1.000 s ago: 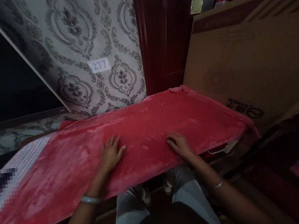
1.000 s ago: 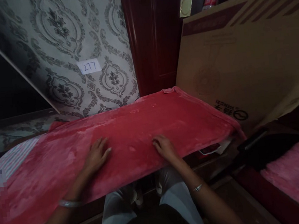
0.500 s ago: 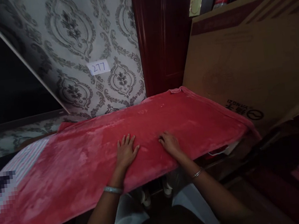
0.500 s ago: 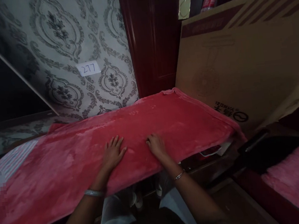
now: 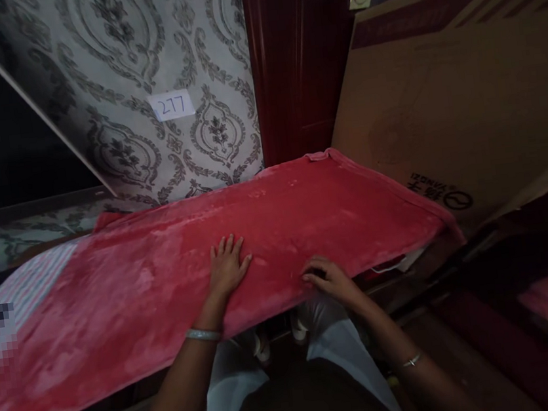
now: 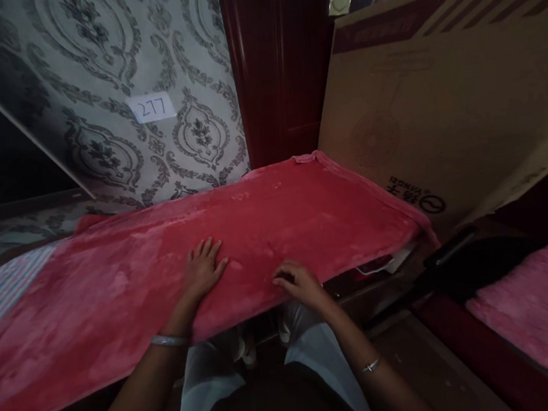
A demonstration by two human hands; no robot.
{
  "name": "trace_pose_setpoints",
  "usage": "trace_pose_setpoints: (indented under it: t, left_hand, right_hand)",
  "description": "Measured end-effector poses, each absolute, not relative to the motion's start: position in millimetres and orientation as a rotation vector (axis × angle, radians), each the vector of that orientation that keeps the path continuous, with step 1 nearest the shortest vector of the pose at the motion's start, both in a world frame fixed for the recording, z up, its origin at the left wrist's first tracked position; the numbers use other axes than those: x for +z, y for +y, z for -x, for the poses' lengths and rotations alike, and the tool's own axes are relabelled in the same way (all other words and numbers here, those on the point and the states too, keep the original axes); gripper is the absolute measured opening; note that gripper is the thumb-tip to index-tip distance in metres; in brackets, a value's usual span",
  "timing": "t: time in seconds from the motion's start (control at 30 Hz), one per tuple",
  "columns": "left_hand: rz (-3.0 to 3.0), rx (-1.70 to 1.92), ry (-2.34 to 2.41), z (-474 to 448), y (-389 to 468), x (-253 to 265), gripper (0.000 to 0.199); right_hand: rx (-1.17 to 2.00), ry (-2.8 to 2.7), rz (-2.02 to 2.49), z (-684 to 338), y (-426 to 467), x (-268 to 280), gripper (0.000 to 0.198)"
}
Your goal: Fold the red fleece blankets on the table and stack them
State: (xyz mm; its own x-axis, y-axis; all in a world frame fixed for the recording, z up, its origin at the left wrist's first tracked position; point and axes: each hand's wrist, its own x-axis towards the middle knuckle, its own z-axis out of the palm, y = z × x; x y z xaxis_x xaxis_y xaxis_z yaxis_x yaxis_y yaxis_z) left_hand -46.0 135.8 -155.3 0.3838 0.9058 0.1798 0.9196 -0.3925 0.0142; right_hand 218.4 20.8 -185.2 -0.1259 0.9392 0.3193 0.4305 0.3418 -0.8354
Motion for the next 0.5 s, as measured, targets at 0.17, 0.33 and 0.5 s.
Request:
trace_pose_setpoints:
  t: [0.17, 0.33, 0.5]
  left_hand:
    - [2.558, -0.249, -1.690, 45, 136, -156, 0.061]
    - [2.558, -0.241, -1.696, 46, 136, -156, 0.061]
    - [2.567, -0.250, -1.692, 47, 138, -157, 0.061]
  right_hand:
    - [0.492, -1.845, 1.309, -200, 25, -186, 0.026]
    - [0.430, -1.862, 1.386, -190, 33, -191, 0.013]
    - [0.585, -1.775, 1.278, -203, 11, -183, 0.017]
